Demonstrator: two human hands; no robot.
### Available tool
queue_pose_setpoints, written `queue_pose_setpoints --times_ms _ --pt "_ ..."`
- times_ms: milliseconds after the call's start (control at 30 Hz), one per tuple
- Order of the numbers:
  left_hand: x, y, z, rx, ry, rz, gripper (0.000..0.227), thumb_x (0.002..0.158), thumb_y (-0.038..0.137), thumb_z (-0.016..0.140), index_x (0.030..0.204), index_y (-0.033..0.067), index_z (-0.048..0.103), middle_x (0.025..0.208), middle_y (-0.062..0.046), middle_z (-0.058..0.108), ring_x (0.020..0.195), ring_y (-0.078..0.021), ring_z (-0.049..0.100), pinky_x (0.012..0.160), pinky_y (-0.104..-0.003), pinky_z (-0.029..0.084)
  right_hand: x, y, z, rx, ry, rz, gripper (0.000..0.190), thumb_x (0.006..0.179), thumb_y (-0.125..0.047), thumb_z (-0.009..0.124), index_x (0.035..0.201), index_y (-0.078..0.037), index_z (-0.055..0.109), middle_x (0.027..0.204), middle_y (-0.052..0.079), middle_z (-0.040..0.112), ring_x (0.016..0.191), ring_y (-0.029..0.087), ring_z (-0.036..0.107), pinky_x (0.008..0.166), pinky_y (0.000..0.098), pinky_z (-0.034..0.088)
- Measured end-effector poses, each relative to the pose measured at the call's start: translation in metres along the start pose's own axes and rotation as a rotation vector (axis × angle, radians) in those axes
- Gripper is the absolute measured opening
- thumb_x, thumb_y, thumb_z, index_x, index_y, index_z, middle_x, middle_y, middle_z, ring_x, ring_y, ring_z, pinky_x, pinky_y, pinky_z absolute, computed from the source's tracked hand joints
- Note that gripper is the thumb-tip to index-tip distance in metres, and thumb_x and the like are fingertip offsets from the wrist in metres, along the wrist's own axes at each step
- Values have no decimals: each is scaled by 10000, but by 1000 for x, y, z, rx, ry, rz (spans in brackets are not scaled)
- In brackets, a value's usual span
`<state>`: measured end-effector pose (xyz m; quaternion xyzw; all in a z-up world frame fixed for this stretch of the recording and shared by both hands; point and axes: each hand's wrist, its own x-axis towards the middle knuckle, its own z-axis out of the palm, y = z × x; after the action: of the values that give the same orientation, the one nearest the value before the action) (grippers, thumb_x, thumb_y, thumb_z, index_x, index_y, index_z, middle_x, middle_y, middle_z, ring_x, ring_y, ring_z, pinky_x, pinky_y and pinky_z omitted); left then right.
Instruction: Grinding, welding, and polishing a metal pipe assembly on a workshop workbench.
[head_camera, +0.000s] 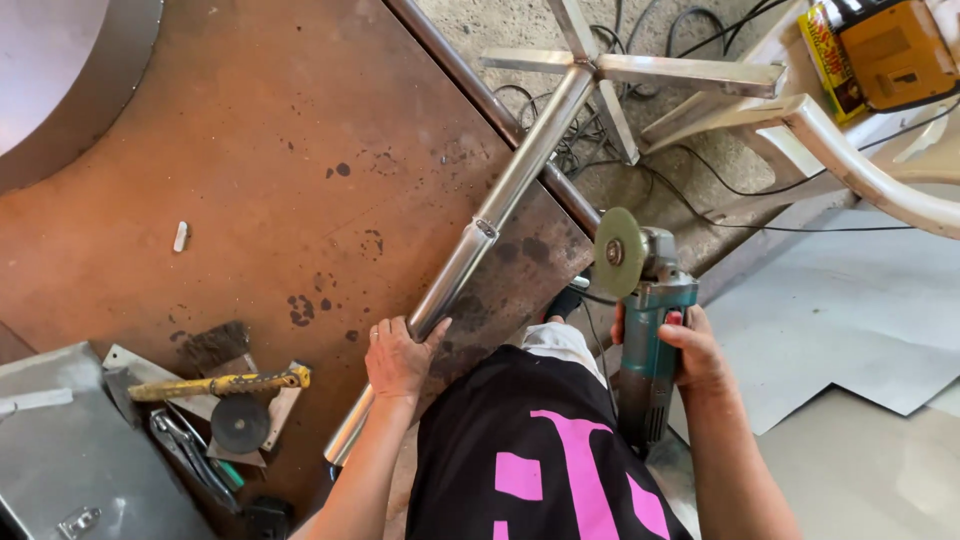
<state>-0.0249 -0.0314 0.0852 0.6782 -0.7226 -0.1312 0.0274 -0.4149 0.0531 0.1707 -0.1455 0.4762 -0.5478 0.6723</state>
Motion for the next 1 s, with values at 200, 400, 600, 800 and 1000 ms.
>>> queue_pose_setpoints --times_ms 200,400,600,800,1000 --pt "9 13 -19 -81 -363 -95 758 761 702 734 1053 21 572 946 -210 712 935 -413 692 767 -506 571 1 -6 32 -83 37 35 731 649 -247 883 1247 85 623 1052 197 741 898 321 754 804 452 611" --pt "-1 40 -33 -134 -553 -183 706 801 597 731 1163 31 512 929 -261 730 894 -450 714 781 -531 562 17 7 47 -452 159 -12 880 642 -198 917 1380 28 493 1125 138 685 951 217 688 839 385 577" --pt "2 50 -38 -76 -589 -219 688 785 615 749 1073 25 542 949 -264 728 914 -444 712 810 -532 557 27 12 66 -1069 300 42 768 659 -340 935 1157 28 482 958 182 757 896 292 747 823 393 550" --pt "4 68 -59 -29 -643 -272 700 781 626 751 1080 29 540 927 -263 728 904 -451 712 808 -535 557 32 3 80 -1199 267 167 816 684 -385 907 1172 49 418 895 288 712 904 462 715 783 487 544" --pt "-2 70 -52 9 -585 -249 662 802 624 736 1049 39 550 900 -251 728 852 -437 721 767 -525 570 41 5 82 -1195 195 87 960 695 -385 895 1320 107 357 934 338 697 910 514 692 781 522 535"
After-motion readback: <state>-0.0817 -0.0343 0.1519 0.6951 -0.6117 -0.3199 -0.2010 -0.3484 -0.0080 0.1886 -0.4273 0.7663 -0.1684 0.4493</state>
